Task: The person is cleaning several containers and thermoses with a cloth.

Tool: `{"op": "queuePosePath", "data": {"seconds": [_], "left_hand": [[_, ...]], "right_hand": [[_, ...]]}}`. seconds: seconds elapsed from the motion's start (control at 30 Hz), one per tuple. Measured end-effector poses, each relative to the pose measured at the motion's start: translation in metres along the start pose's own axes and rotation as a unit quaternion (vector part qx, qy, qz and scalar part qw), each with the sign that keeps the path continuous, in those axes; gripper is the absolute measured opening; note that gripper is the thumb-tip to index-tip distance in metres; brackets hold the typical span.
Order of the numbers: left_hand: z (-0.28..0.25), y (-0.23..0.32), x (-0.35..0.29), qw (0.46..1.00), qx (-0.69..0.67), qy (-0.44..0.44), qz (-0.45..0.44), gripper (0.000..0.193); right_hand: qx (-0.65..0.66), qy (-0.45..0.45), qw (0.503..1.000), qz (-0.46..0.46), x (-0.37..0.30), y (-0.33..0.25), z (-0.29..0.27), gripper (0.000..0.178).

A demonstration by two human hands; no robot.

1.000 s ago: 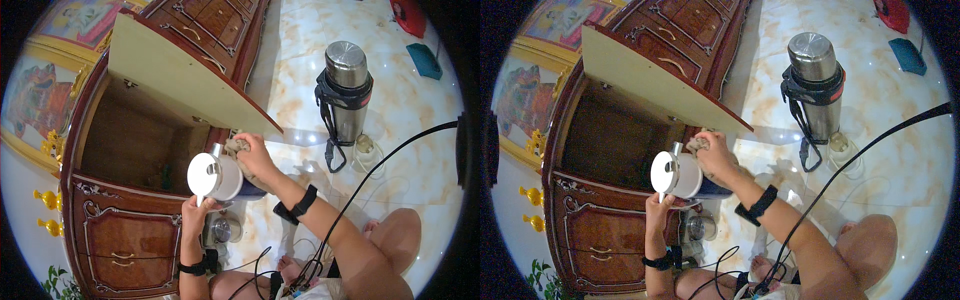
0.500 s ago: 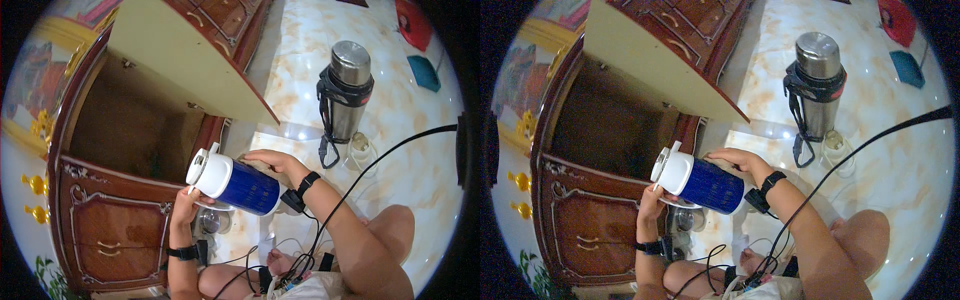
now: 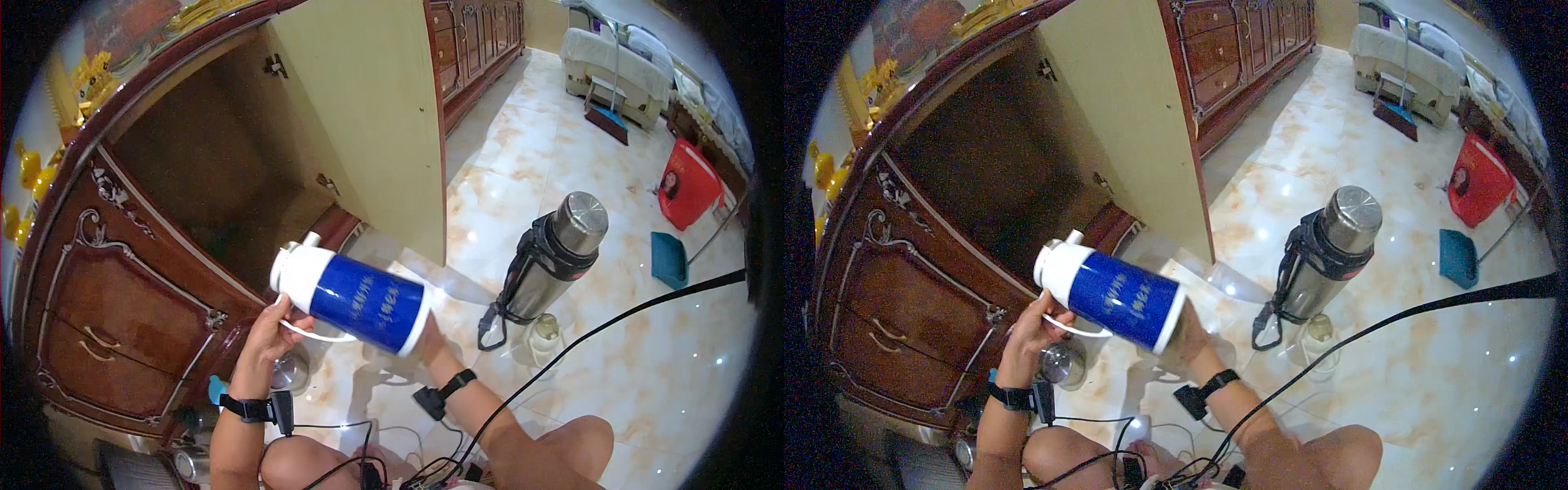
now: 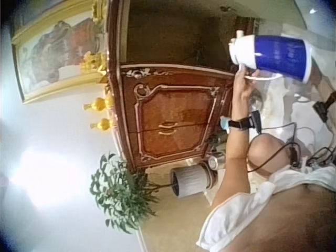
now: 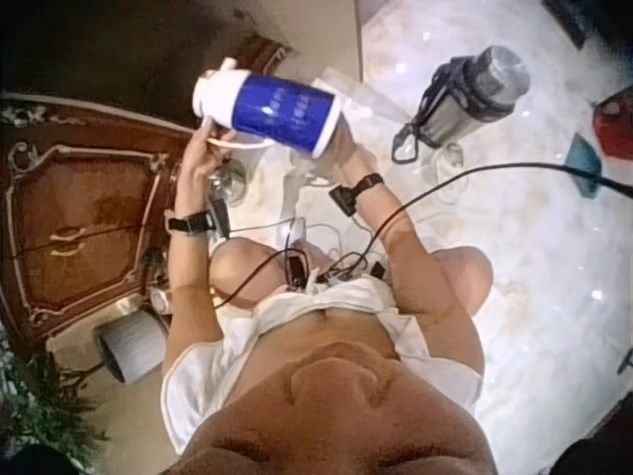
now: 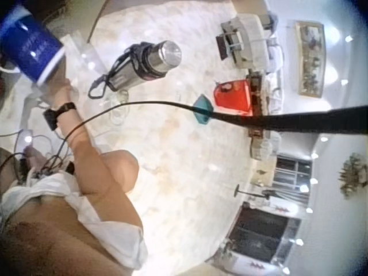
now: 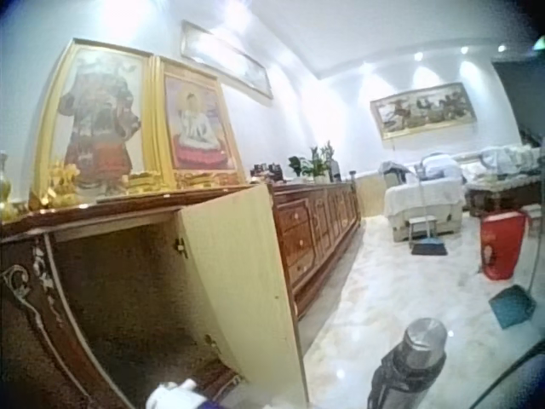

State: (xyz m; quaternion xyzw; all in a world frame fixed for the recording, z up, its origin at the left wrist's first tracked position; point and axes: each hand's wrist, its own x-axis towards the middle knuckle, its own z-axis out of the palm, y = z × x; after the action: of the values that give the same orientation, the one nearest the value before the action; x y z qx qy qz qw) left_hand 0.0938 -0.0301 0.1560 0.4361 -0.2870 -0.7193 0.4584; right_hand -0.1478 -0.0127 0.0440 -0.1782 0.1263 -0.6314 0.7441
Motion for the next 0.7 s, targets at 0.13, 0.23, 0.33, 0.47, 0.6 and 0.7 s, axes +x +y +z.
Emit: {"op": "queuePosePath", "data": {"seconds": [0.13, 0.23, 0.33, 0.47, 0.6, 0.7], "left_hand": [[0.023, -0.002, 0.022, 0.997, 0.035, -0.012, 0.062, 0.030], [0.023, -0.004, 0.027, 0.992, 0.061, -0.003, 0.108, 0.032], [0.040, -0.004, 0.021, 0.977, 0.136, -0.031, 0.161, 0.035], [0.030, -0.001, 0.012, 0.965, 0.186, -0.039, 0.182, 0.035], [0.030, 0.008, 0.014, 0.963, 0.198, 0.012, 0.181, 0.027], [0.036, 0.004, 0.018, 0.970, 0.155, -0.019, 0.187, 0.030]], "right_hand": [[0.234, 0.086, 0.968, 0.014, 0.012, 0.006, 0.002, 0.038], [0.254, 0.093, 0.963, 0.013, 0.017, -0.005, 0.016, 0.045], [0.164, 0.192, 0.967, -0.040, 0.018, -0.027, 0.020, 0.038], [0.054, 0.221, 0.960, -0.162, 0.011, -0.037, 0.050, 0.037], [0.083, 0.163, 0.964, -0.194, 0.010, -0.058, 0.037, 0.036], [-0.007, 0.196, 0.942, -0.271, 0.011, -0.081, 0.048, 0.037]]}}
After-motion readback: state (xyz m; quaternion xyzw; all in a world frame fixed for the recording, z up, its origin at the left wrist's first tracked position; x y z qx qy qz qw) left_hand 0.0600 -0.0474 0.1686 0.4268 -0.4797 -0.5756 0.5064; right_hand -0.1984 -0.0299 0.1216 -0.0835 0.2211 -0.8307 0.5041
